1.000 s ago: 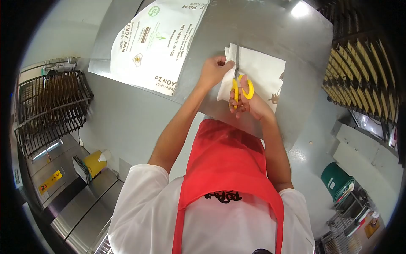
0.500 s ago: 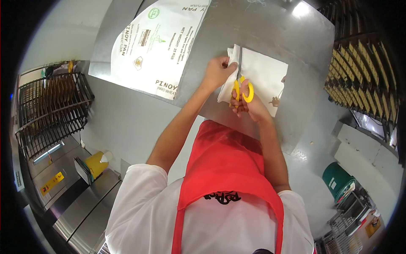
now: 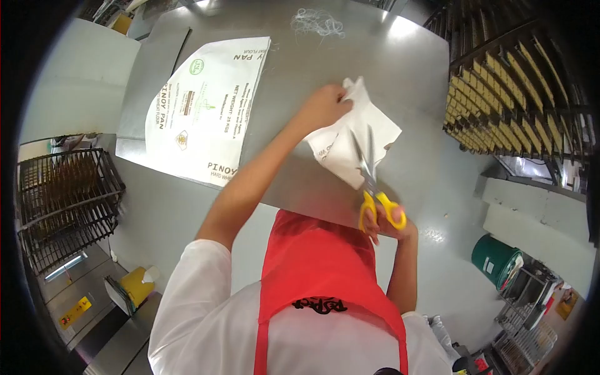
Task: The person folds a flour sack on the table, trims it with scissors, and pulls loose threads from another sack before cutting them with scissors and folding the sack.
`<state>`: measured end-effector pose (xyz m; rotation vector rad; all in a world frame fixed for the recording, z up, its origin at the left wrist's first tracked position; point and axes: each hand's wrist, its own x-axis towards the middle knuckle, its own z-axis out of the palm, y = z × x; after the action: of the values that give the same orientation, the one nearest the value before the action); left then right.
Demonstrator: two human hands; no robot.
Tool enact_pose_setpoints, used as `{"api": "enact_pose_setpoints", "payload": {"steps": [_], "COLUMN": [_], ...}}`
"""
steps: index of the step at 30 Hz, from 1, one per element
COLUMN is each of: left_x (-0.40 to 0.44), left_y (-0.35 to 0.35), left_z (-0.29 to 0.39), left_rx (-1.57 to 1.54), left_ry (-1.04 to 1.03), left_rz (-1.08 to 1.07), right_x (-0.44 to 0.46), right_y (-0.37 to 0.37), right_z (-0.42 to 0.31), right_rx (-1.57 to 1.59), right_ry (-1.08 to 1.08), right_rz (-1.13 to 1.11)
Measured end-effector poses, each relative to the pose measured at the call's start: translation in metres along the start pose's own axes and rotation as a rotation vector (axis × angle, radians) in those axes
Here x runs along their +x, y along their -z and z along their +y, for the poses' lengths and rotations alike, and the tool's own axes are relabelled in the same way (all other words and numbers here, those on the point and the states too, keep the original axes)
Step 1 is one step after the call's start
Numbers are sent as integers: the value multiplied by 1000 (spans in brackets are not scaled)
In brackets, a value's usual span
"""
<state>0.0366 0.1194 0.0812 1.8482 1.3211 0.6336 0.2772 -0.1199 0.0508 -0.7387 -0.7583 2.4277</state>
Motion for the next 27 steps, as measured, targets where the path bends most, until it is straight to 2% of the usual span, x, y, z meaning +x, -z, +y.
{"api": "enact_pose_setpoints", "payload": {"steps": [2, 4, 6, 7, 9, 10, 12, 14, 16, 18, 20, 21, 22, 23, 24, 27], "left_x": [20, 31, 25, 23, 18, 8, -4, -43, -88, -144, -200, -209, -217, -221, -217, -168], "left_y": [4, 14, 26, 28, 31, 39, 36, 23, -13, -57, -85, -76, -61, -51, -43, -19], "left_z": [52, 110, 161, 169, 177, 176, 145, 119, 82, 39, -2, 2, 13, 18, 14, 7], "left_rx": [12, 23, -427, -424, -928, -1147, -1377, -1401, -1391, -1308, -1175, -1166, -998, -817, -813, -244], "left_ry": [-75, -129, -4, -12, 37, 55, 108, 137, 372, 632, 786, 794, 818, 828, 834, 338], "left_rz": [-147, -182, -291, -282, 16, 33, 187, 228, 283, 222, -190, -190, -473, -750, -757, -375], "right_x": [-48, -86, -113, -121, -130, -131, -132, -128, -122, -112, -102, -99, -96, -92, -88, -70], "right_y": [6, 19, 24, 26, 31, 32, 35, 39, 45, 45, 44, 43, 39, 40, 41, 30], "right_z": [15, 38, 49, 50, 52, 52, 51, 45, 40, 30, 21, 15, 8, 6, 5, -4], "right_rx": [78, 198, 207, 232, 245, 258, 276, 283, 253, 186, 154, 108, 62, 71, 8, -72], "right_ry": [-45, 127, 166, 204, 229, 256, 287, 263, 239, 194, 176, 158, 120, 123, 105, 113], "right_rz": [14, 76, 118, 158, 156, 168, 170, 114, 96, 77, 83, 102, 126, 129, 136, 160]}}
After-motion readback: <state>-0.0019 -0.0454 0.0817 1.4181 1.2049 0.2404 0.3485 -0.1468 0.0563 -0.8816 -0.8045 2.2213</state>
